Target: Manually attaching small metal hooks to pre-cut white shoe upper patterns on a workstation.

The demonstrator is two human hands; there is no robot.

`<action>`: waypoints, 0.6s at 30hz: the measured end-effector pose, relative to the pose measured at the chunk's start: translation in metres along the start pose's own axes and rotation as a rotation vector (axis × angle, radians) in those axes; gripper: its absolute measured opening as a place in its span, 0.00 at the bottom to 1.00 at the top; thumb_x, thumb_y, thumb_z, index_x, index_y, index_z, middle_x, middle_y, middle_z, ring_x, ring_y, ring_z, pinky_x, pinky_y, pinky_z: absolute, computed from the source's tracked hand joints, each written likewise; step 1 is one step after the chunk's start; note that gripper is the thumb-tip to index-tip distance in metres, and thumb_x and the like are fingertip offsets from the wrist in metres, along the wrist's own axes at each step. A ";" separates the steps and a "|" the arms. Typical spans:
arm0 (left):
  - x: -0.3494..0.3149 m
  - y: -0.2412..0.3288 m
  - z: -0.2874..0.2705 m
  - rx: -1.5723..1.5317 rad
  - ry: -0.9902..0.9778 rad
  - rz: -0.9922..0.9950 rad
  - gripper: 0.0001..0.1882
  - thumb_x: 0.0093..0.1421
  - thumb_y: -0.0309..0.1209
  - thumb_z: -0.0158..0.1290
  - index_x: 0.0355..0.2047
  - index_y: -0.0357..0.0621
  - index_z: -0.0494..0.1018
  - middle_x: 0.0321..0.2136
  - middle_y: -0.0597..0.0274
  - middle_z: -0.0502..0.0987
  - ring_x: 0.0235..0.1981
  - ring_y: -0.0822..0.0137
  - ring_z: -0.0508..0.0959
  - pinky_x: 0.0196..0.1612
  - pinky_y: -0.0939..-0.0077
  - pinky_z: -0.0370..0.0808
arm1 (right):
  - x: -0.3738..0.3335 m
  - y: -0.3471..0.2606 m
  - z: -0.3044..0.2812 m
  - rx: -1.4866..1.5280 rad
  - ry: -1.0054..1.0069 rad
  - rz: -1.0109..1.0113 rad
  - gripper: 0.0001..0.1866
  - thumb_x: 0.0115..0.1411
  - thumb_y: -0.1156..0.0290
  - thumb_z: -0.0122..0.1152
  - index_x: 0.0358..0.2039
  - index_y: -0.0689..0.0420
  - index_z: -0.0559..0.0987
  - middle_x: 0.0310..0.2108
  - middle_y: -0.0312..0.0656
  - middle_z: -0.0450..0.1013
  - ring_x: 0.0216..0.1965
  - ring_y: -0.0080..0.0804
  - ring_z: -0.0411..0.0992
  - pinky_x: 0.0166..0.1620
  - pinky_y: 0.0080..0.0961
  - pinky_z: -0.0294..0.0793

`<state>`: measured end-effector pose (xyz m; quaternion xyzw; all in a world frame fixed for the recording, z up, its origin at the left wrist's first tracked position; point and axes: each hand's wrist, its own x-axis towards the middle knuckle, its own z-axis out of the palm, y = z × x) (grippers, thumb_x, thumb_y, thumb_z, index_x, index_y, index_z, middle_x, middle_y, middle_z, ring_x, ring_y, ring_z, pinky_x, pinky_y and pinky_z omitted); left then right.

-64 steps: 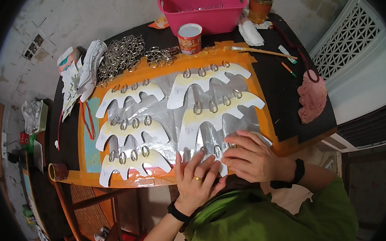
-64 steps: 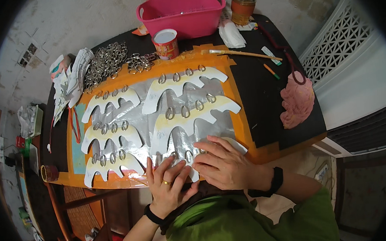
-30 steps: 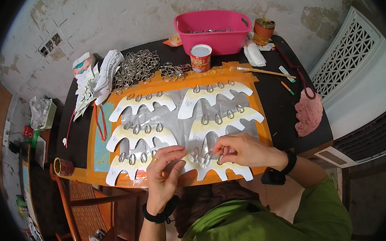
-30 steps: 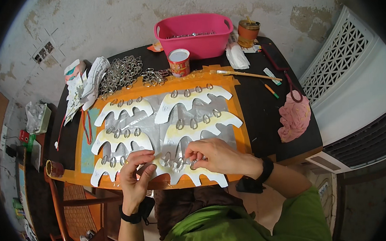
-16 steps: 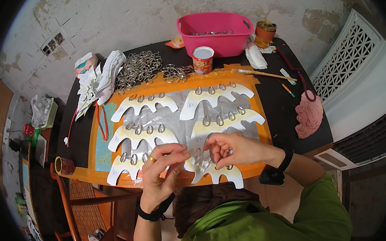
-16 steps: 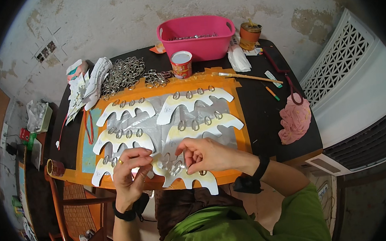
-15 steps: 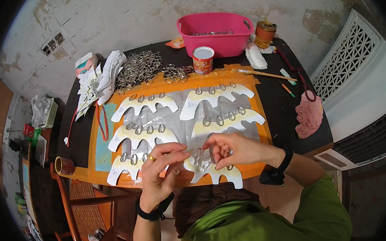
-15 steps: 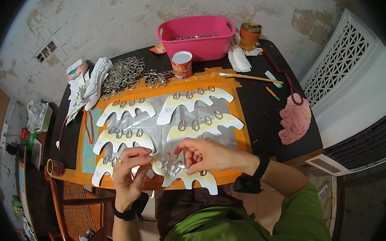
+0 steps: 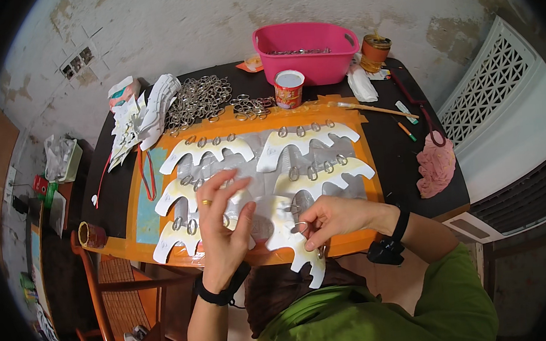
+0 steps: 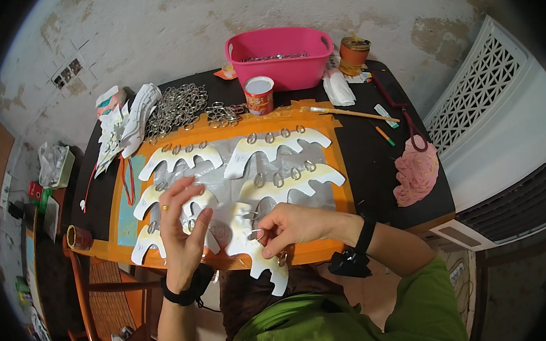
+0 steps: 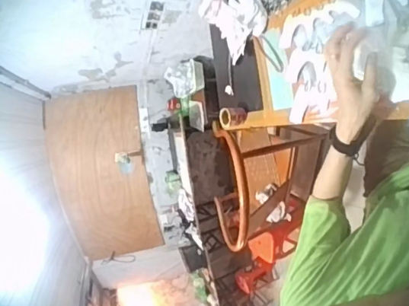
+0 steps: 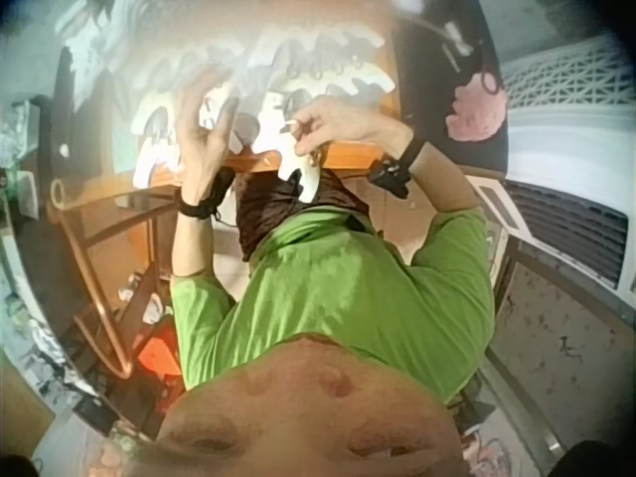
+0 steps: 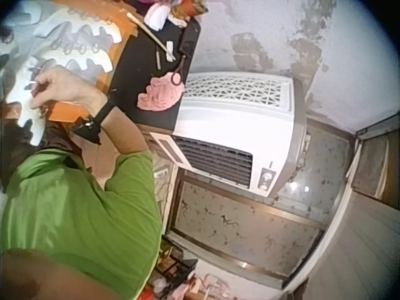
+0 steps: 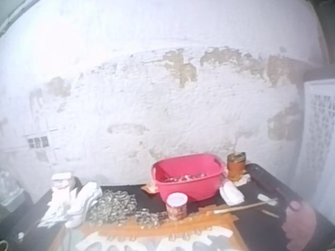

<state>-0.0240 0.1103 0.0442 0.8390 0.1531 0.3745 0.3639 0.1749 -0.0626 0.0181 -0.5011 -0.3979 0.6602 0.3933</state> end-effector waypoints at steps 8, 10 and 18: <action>-0.089 0.026 0.027 -0.740 0.202 -0.609 0.20 0.66 0.19 0.57 0.57 0.38 0.67 0.47 0.58 0.76 0.48 0.68 0.77 0.55 0.69 0.77 | -0.008 -0.004 0.004 0.249 0.200 -0.038 0.09 0.61 0.75 0.73 0.35 0.59 0.78 0.26 0.33 0.76 0.24 0.16 0.72 0.27 0.17 0.67; -0.102 0.034 0.040 -0.892 0.135 -0.695 0.21 0.65 0.17 0.57 0.57 0.38 0.67 0.44 0.58 0.77 0.43 0.69 0.79 0.51 0.71 0.80 | -0.005 -0.007 0.006 0.222 0.201 -0.048 0.09 0.60 0.75 0.73 0.34 0.59 0.78 0.26 0.33 0.76 0.24 0.16 0.73 0.27 0.17 0.67; -0.086 0.040 0.051 -1.001 0.058 -0.766 0.28 0.63 0.15 0.61 0.59 0.40 0.61 0.42 0.61 0.79 0.46 0.72 0.78 0.51 0.76 0.78 | -0.005 -0.012 0.017 0.210 0.235 -0.096 0.10 0.60 0.74 0.74 0.33 0.58 0.78 0.27 0.32 0.76 0.25 0.17 0.75 0.29 0.15 0.71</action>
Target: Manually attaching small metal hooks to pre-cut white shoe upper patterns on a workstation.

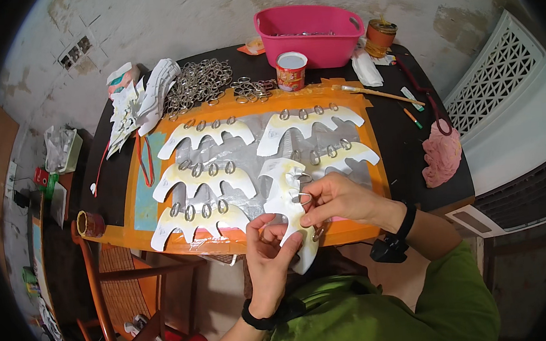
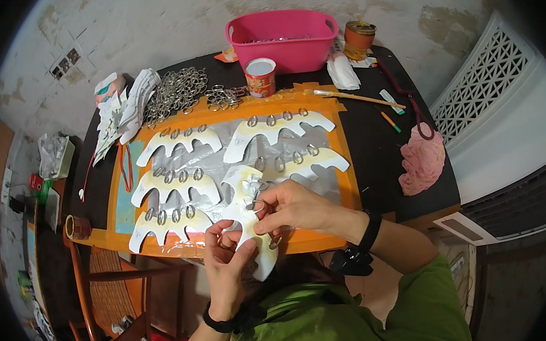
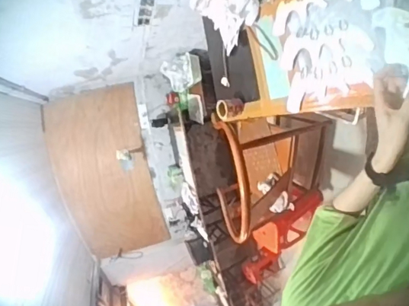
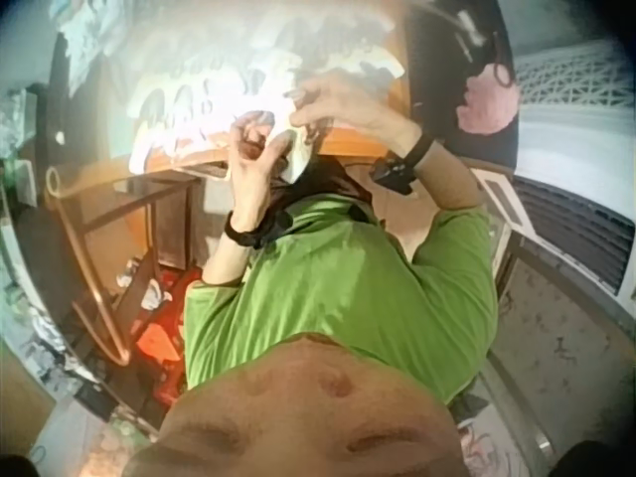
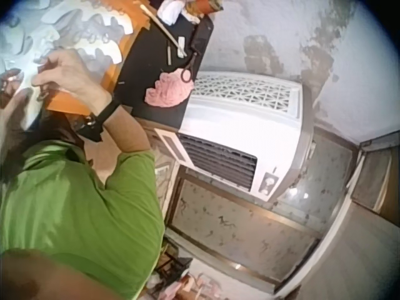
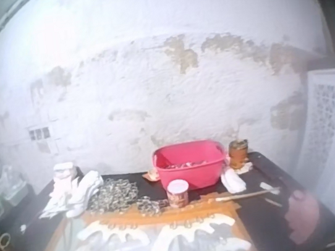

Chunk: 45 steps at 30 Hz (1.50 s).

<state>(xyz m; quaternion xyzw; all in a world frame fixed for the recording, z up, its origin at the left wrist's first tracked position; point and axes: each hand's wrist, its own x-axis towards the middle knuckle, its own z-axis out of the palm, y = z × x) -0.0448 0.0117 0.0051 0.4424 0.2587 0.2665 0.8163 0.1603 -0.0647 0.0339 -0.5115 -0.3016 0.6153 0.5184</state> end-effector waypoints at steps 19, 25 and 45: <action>-0.003 -0.015 -0.008 0.009 0.106 0.183 0.37 0.58 0.11 0.64 0.62 0.41 0.58 0.41 0.60 0.76 0.45 0.72 0.80 0.50 0.77 0.79 | -0.001 -0.010 0.017 -0.176 -0.040 0.043 0.07 0.64 0.78 0.69 0.39 0.65 0.80 0.33 0.36 0.79 0.34 0.19 0.78 0.39 0.18 0.79; -0.001 -0.017 0.000 -0.014 0.148 0.219 0.37 0.58 0.09 0.59 0.62 0.45 0.57 0.47 0.59 0.70 0.46 0.70 0.78 0.49 0.77 0.77 | 0.000 -0.002 0.018 -0.120 -0.011 0.023 0.11 0.63 0.79 0.69 0.44 0.63 0.77 0.34 0.36 0.77 0.34 0.19 0.77 0.38 0.18 0.79; -0.004 -0.035 0.024 0.022 0.300 0.202 0.35 0.56 0.12 0.60 0.62 0.43 0.61 0.48 0.61 0.67 0.49 0.71 0.68 0.58 0.75 0.67 | -0.039 0.025 0.033 -0.702 0.348 -0.484 0.05 0.63 0.77 0.69 0.38 0.63 0.83 0.37 0.42 0.77 0.32 0.33 0.78 0.34 0.28 0.79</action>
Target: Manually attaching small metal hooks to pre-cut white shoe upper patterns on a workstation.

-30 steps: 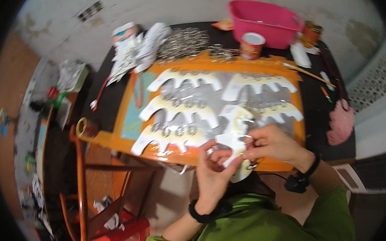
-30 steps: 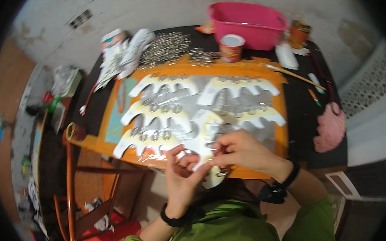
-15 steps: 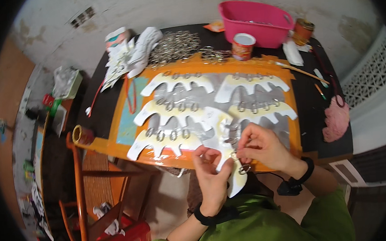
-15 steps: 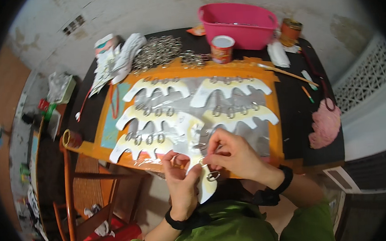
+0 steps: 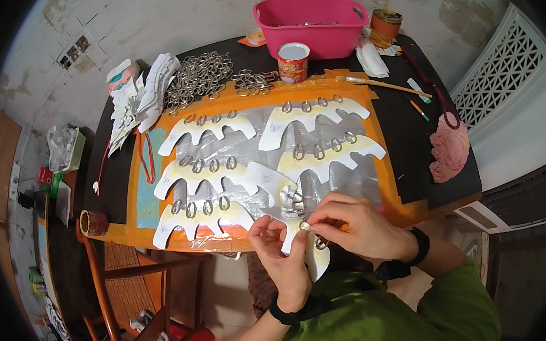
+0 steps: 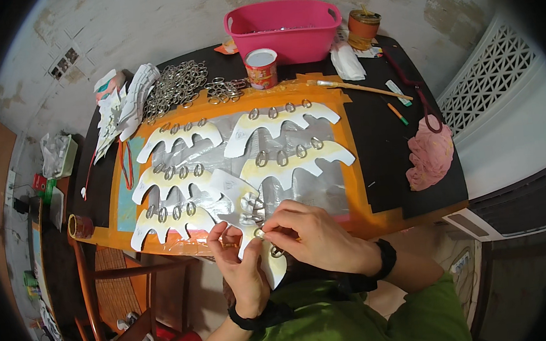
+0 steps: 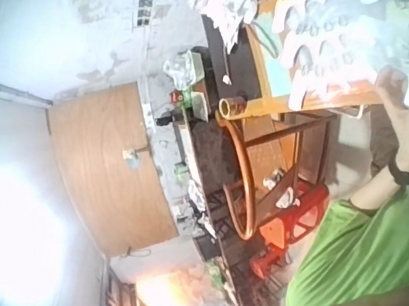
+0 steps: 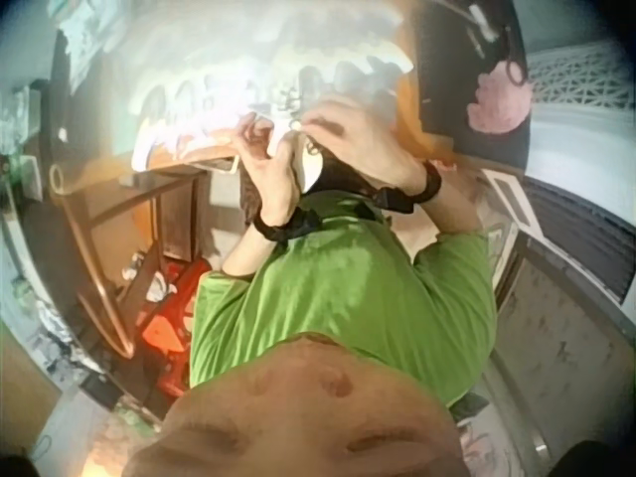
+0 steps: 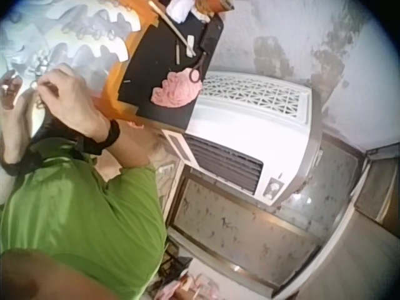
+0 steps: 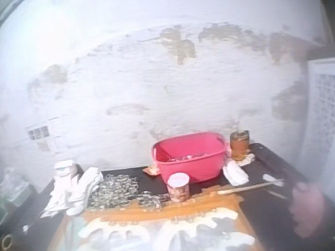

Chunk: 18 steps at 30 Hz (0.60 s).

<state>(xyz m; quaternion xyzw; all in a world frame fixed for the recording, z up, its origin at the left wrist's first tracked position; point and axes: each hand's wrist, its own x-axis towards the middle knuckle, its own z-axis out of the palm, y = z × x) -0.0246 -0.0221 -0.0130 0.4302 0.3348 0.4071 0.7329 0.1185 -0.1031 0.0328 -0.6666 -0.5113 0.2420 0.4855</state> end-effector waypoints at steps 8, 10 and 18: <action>-0.010 -0.003 0.004 -0.016 -0.144 -0.031 0.37 0.60 0.12 0.62 0.65 0.44 0.57 0.54 0.58 0.65 0.55 0.68 0.69 0.58 0.75 0.73 | 0.011 0.025 -0.022 0.332 -0.082 0.246 0.06 0.60 0.78 0.72 0.37 0.66 0.84 0.35 0.41 0.77 0.33 0.24 0.79 0.37 0.22 0.80; -0.016 -0.005 0.005 -0.070 -0.208 -0.080 0.38 0.60 0.12 0.62 0.65 0.44 0.56 0.56 0.58 0.63 0.57 0.67 0.69 0.59 0.74 0.74 | 0.016 0.031 -0.033 0.320 -0.157 0.254 0.07 0.59 0.78 0.72 0.36 0.66 0.84 0.34 0.41 0.77 0.34 0.23 0.79 0.38 0.22 0.80; -0.004 0.046 -0.013 0.622 -0.645 -0.198 0.12 0.64 0.18 0.61 0.46 0.37 0.73 0.43 0.60 0.76 0.48 0.75 0.79 0.46 0.81 0.77 | 0.044 0.035 -0.071 -0.043 -0.443 0.176 0.05 0.57 0.76 0.70 0.30 0.65 0.83 0.33 0.45 0.77 0.32 0.33 0.81 0.36 0.27 0.79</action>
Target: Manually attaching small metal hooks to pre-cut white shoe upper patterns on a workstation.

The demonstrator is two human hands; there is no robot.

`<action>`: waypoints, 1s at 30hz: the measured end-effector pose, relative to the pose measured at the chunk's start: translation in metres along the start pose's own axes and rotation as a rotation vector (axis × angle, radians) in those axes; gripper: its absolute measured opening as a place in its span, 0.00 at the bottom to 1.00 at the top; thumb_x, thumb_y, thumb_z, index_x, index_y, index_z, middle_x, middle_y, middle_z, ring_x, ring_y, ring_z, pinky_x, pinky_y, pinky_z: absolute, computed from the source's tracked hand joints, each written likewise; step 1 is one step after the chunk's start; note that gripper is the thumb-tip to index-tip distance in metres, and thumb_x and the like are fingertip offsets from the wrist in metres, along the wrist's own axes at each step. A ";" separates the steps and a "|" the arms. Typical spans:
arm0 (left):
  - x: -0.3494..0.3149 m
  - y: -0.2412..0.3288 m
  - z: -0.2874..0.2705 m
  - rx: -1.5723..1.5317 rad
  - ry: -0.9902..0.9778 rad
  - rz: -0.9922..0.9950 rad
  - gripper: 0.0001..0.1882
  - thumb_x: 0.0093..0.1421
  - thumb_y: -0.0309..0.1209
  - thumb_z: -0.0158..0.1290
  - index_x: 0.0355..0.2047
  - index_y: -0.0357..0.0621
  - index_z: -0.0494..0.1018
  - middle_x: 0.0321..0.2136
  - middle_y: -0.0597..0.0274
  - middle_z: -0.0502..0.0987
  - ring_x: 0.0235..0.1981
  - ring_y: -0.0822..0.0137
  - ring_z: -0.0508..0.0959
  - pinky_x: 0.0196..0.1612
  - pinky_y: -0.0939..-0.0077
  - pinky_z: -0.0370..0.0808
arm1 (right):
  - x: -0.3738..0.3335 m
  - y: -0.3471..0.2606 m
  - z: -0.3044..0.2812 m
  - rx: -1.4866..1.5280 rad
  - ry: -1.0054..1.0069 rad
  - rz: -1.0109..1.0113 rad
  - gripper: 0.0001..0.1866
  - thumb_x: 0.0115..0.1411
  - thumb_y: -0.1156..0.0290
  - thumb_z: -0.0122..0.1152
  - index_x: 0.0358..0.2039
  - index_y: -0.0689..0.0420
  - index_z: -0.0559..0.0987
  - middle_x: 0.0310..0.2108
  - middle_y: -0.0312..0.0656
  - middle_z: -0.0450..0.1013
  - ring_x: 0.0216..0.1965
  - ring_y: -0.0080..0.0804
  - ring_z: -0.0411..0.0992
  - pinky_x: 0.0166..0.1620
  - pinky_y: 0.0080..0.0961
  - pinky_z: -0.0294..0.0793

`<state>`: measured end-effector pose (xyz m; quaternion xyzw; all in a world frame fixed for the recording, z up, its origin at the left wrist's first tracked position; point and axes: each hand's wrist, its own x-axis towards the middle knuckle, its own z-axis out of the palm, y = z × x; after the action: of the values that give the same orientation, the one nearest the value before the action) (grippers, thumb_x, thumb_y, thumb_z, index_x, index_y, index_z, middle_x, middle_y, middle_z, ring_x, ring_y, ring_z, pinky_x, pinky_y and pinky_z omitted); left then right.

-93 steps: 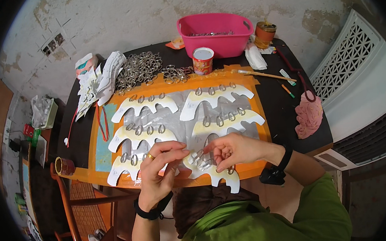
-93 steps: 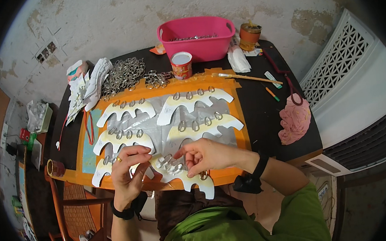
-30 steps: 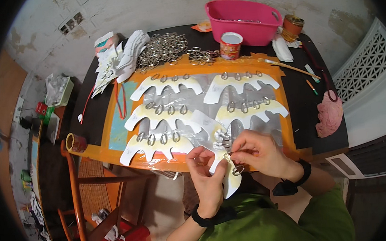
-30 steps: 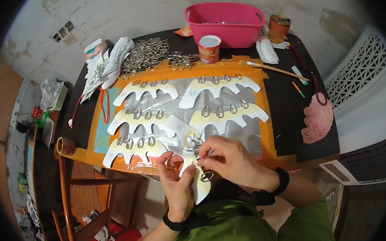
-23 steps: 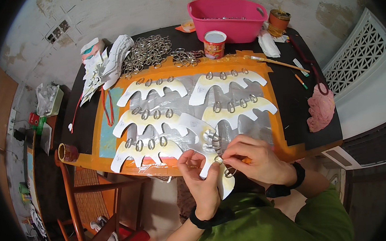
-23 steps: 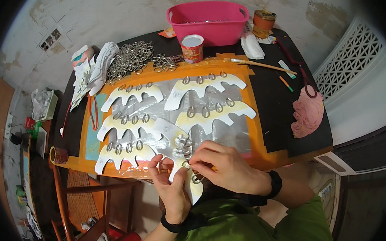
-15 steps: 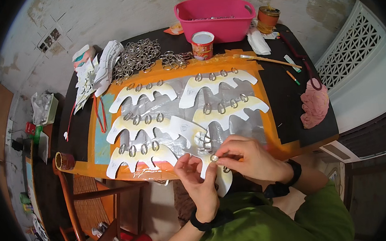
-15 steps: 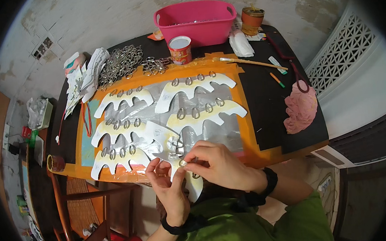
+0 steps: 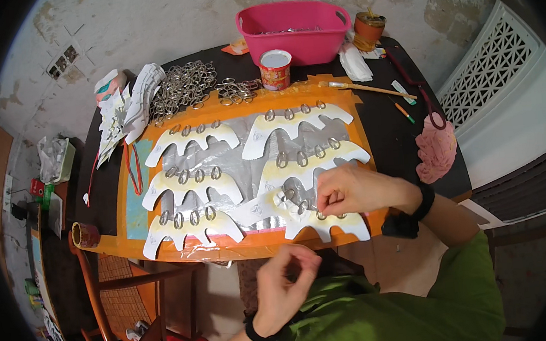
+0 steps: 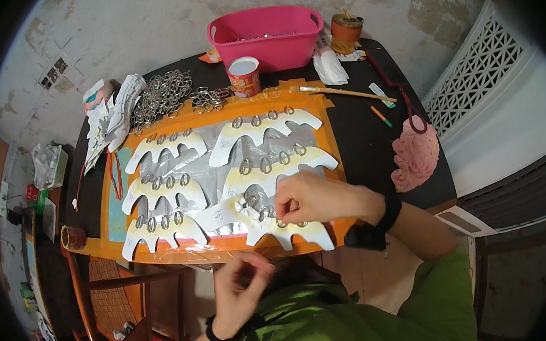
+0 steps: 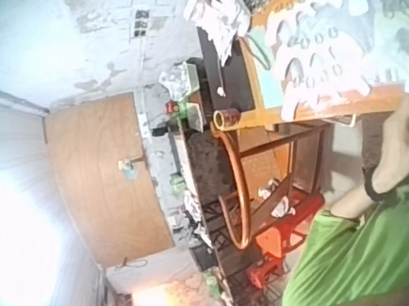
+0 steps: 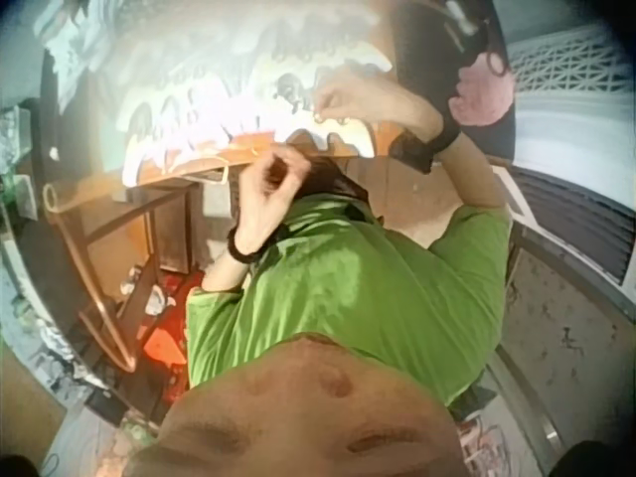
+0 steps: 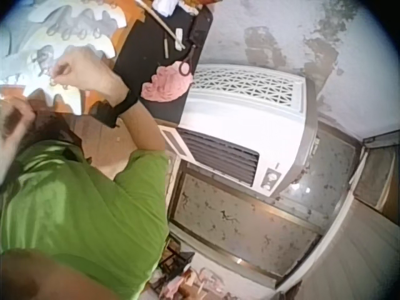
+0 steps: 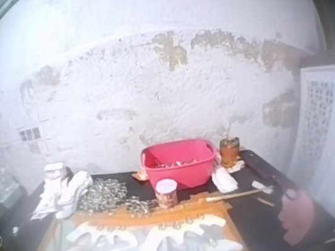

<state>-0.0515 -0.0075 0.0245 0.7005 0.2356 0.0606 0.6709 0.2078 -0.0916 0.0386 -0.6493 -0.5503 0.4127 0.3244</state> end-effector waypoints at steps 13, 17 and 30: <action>0.028 0.009 -0.049 0.813 0.495 0.253 0.20 0.60 0.20 0.59 0.54 0.43 0.75 0.51 0.49 0.77 0.56 0.46 0.75 0.58 0.55 0.72 | 0.011 0.005 -0.010 -0.345 -0.043 -0.208 0.03 0.57 0.71 0.70 0.31 0.55 0.84 0.35 0.40 0.69 0.39 0.40 0.74 0.41 0.37 0.70; 0.028 0.021 -0.033 0.947 0.477 0.494 0.26 0.57 0.17 0.61 0.57 0.41 0.74 0.52 0.48 0.77 0.56 0.45 0.75 0.58 0.56 0.74 | 0.012 0.003 -0.010 -0.405 -0.048 -0.237 0.03 0.56 0.71 0.69 0.29 0.55 0.83 0.35 0.40 0.69 0.39 0.41 0.74 0.41 0.38 0.70; 0.081 -0.007 0.008 0.584 0.197 0.535 0.34 0.54 0.24 0.68 0.61 0.44 0.70 0.45 0.52 0.80 0.47 0.49 0.77 0.51 0.58 0.75 | -0.002 0.005 0.004 -0.535 0.088 -0.257 0.05 0.56 0.70 0.67 0.27 0.55 0.81 0.35 0.39 0.70 0.39 0.42 0.74 0.39 0.40 0.72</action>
<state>0.0209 0.0184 -0.0019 0.8889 0.1155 0.2304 0.3788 0.2060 -0.0943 0.0331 -0.6542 -0.7025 0.1799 0.2148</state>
